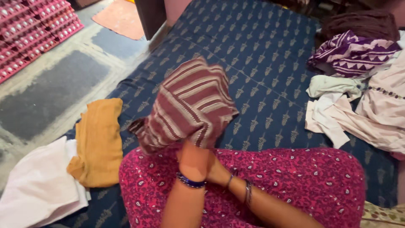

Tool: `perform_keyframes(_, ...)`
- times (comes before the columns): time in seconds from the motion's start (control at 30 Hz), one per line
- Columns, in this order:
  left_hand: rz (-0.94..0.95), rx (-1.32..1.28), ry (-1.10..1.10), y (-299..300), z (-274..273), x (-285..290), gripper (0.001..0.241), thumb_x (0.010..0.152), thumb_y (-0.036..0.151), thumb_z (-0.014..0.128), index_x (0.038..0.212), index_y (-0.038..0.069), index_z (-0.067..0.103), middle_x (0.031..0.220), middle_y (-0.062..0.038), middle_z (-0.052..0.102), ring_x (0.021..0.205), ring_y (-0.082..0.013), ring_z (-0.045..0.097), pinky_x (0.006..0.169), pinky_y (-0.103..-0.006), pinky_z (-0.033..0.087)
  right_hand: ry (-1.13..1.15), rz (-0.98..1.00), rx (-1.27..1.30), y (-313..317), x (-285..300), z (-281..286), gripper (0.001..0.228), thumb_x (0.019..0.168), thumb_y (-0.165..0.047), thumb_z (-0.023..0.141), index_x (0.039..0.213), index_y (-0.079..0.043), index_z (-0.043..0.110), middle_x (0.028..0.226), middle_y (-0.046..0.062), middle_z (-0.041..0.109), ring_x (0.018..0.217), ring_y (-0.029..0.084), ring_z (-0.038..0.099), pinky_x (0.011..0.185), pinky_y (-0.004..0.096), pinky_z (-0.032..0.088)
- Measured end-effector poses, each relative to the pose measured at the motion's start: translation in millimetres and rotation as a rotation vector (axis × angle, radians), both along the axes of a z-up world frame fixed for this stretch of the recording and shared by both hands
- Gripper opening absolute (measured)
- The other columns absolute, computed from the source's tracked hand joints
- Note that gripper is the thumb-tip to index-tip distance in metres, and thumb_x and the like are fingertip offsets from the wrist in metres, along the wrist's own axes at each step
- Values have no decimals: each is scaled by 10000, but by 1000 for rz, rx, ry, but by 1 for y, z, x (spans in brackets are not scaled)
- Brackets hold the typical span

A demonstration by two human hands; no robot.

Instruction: The person folds a striped maroon and white garment on a patterned blue bedsheet, smoothing and aligning it into a compact rectangle. They then pick up a white cloth and a purple patterned scarf, handling them briefly.

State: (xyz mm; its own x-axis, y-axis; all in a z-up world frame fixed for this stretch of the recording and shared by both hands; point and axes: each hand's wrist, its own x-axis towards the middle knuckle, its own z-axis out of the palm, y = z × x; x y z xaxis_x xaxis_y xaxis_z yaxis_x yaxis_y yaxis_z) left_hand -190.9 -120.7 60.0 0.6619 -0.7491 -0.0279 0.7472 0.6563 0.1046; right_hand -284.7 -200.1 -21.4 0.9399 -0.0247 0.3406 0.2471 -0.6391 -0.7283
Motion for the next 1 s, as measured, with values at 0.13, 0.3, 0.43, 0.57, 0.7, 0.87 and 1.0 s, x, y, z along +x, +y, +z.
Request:
perform_keyframes(0.13,59,98,50,-7,-20,28,664,959,566,412,1390,83,563,1427,-97,583,1292,-282,567,1060,-475,446,-226,-270,-387,-17,74,-80,383,1021,-193,478,1363,-19,492,1390,184,513,1287,363,507,1109,488,365)
perform_keyframes(0.3,171,198,123,-18,-30,90,672,951,574,416,1395,90,560,1432,-94,581,1297,-283,564,1064,-478,443,-372,-274,-508,-82,150,-120,521,1086,-234,409,1549,1,369,1575,238,391,1435,424,377,1209,534,242)
perform_keyframes(0.43,235,246,145,-38,-29,139,679,944,581,419,1399,96,558,1436,-92,579,1300,-283,561,1067,-480,439,-260,33,0,-146,178,-99,496,1064,-220,462,1519,-25,421,1532,224,458,1415,403,418,1179,491,314)
perform_keyframes(0.57,288,284,154,-42,-33,178,686,938,588,422,1402,101,555,1440,-90,577,1304,-284,558,1070,-483,436,-241,355,1516,-222,199,-62,248,1082,-182,567,1301,-69,585,1169,144,667,1141,312,659,1055,470,552)
perform_keyframes(0.7,327,323,177,-37,-41,203,694,931,595,424,1406,106,553,1444,-87,576,1308,-285,555,1072,-485,433,-149,-337,1742,-327,185,-8,336,1071,-260,527,1355,-82,549,1259,131,621,1205,311,612,1091,475,507)
perform_keyframes(0.87,353,384,226,-10,-61,215,703,923,604,428,1411,113,550,1450,-84,573,1313,-286,552,1076,-488,429,-157,-592,1597,-404,162,74,448,1058,-359,477,1422,-99,504,1373,114,564,1286,309,554,1135,482,451)
perform_keyframes(1.0,375,434,252,13,-84,213,710,916,611,431,1415,118,548,1454,-82,571,1316,-286,549,1079,-490,426,-301,-472,1509,-391,143,107,539,1047,-438,437,1476,-113,468,1463,101,518,1350,307,507,1170,487,406)
